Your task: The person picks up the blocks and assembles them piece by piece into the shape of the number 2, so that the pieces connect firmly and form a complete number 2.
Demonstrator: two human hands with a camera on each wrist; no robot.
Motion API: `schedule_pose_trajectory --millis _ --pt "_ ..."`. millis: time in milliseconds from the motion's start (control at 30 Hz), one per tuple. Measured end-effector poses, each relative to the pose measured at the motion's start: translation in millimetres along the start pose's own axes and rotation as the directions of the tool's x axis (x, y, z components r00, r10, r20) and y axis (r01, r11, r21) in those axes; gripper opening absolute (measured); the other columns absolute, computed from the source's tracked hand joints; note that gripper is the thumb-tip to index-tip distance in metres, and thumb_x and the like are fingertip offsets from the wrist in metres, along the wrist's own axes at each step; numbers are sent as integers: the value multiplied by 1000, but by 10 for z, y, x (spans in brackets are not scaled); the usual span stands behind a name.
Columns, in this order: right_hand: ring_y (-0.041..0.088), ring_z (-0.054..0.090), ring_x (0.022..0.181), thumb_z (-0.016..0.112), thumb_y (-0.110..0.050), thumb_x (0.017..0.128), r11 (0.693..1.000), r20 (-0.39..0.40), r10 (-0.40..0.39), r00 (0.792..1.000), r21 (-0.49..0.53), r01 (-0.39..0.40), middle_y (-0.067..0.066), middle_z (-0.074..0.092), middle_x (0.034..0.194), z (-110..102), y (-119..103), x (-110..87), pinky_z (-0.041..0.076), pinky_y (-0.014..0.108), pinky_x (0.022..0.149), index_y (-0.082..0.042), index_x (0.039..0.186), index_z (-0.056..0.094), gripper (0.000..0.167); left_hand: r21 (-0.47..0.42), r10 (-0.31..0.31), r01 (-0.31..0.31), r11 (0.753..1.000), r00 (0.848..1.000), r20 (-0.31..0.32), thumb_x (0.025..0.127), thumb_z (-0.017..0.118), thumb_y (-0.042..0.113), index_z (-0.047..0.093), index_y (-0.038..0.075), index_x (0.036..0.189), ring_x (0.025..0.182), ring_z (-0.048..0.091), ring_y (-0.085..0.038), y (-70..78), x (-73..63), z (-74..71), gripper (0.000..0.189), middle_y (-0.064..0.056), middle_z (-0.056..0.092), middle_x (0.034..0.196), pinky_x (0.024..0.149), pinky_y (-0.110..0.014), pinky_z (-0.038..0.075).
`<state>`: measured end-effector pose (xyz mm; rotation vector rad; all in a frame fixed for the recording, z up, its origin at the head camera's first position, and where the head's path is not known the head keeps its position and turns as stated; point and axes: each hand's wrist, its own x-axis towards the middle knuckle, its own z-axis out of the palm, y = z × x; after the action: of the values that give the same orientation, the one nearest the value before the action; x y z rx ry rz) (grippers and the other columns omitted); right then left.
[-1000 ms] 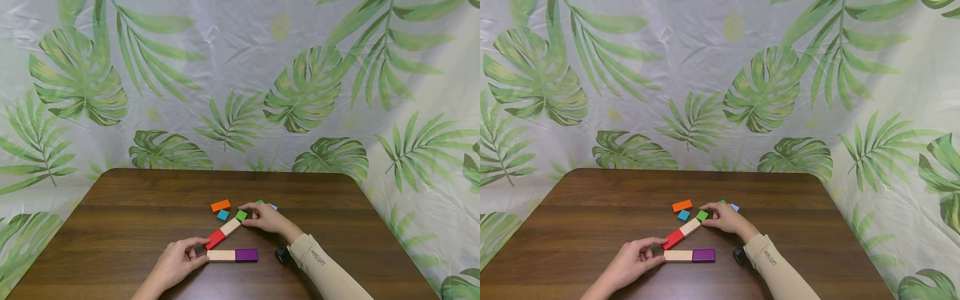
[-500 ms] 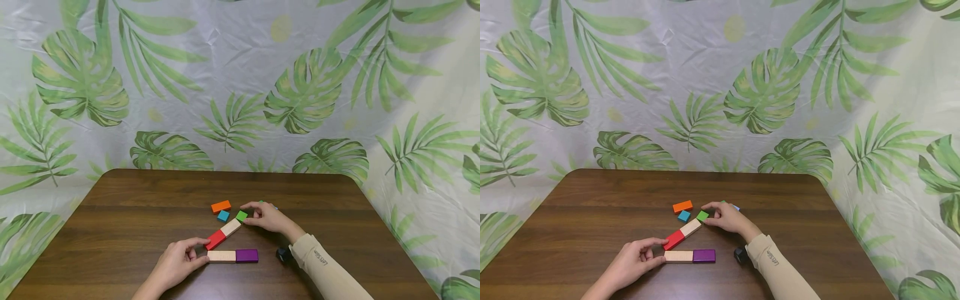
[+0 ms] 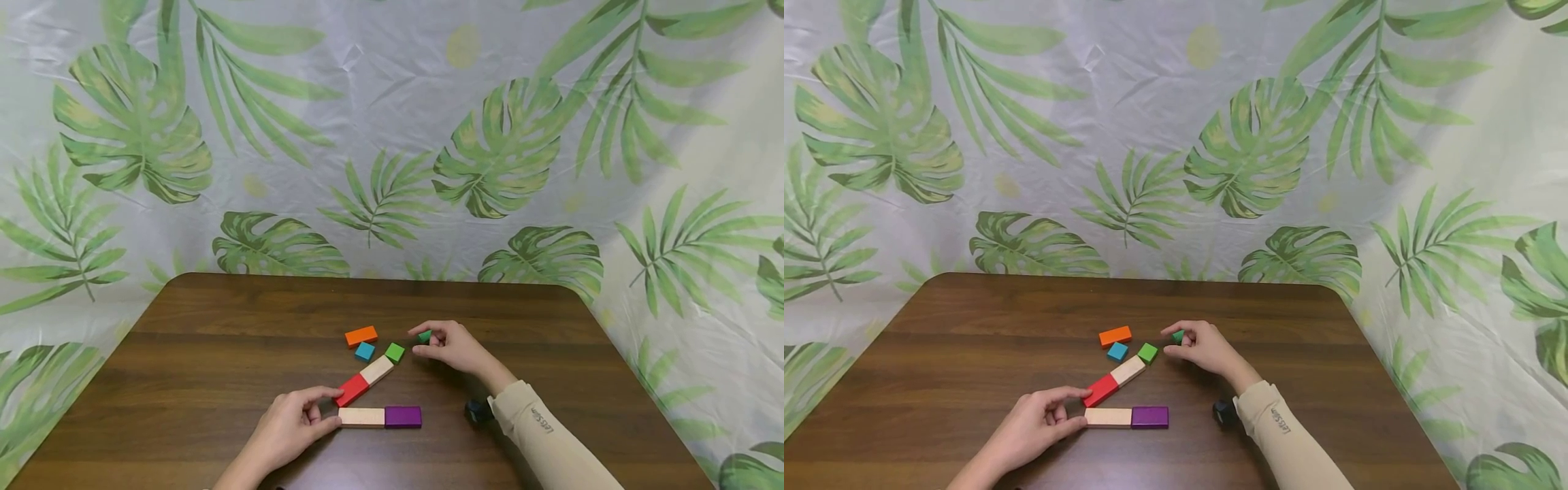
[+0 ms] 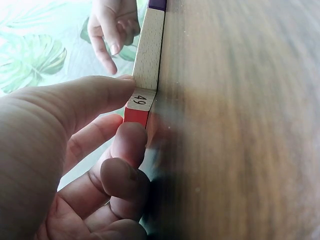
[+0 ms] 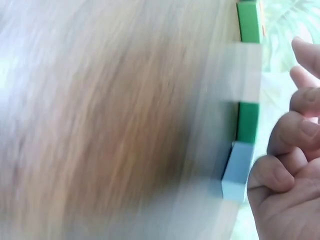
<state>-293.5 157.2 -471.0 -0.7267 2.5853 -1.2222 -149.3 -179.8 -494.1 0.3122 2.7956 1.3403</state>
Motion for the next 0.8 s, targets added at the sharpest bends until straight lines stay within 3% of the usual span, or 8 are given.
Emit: schedule_pose_trajectory --millis 333,567,800 --pt "8 37 61 83 -24 96 997 -110 74 991 -2 -75 -4 42 69 -160 243 -89 34 24 60 -13 130 75 36 6 4 -4 1000 1000 -4 86 92 34 79 33 119 54 47 0 0 -2 -2 35 14 58 65 52 -21 36" --pt "9 34 60 85 -27 95 993 -137 114 984 -21 -118 -4 42 71 -204 383 -99 34 26 61 -13 130 74 39 8 2 -2 1000 1000 -2 86 91 34 80 33 119 54 47 0 6 8 -9 35 14 58 65 52 -21 36" --pt "10 33 62 86 -29 93 986 -135 121 983 -99 -135 -4 39 72 -233 359 -71 33 26 63 -11 128 75 41 15 -1 1 1000 1000 -7 86 92 34 80 33 119 55 48 0 -2 4 5 35 15 58 66 53 -21 37"
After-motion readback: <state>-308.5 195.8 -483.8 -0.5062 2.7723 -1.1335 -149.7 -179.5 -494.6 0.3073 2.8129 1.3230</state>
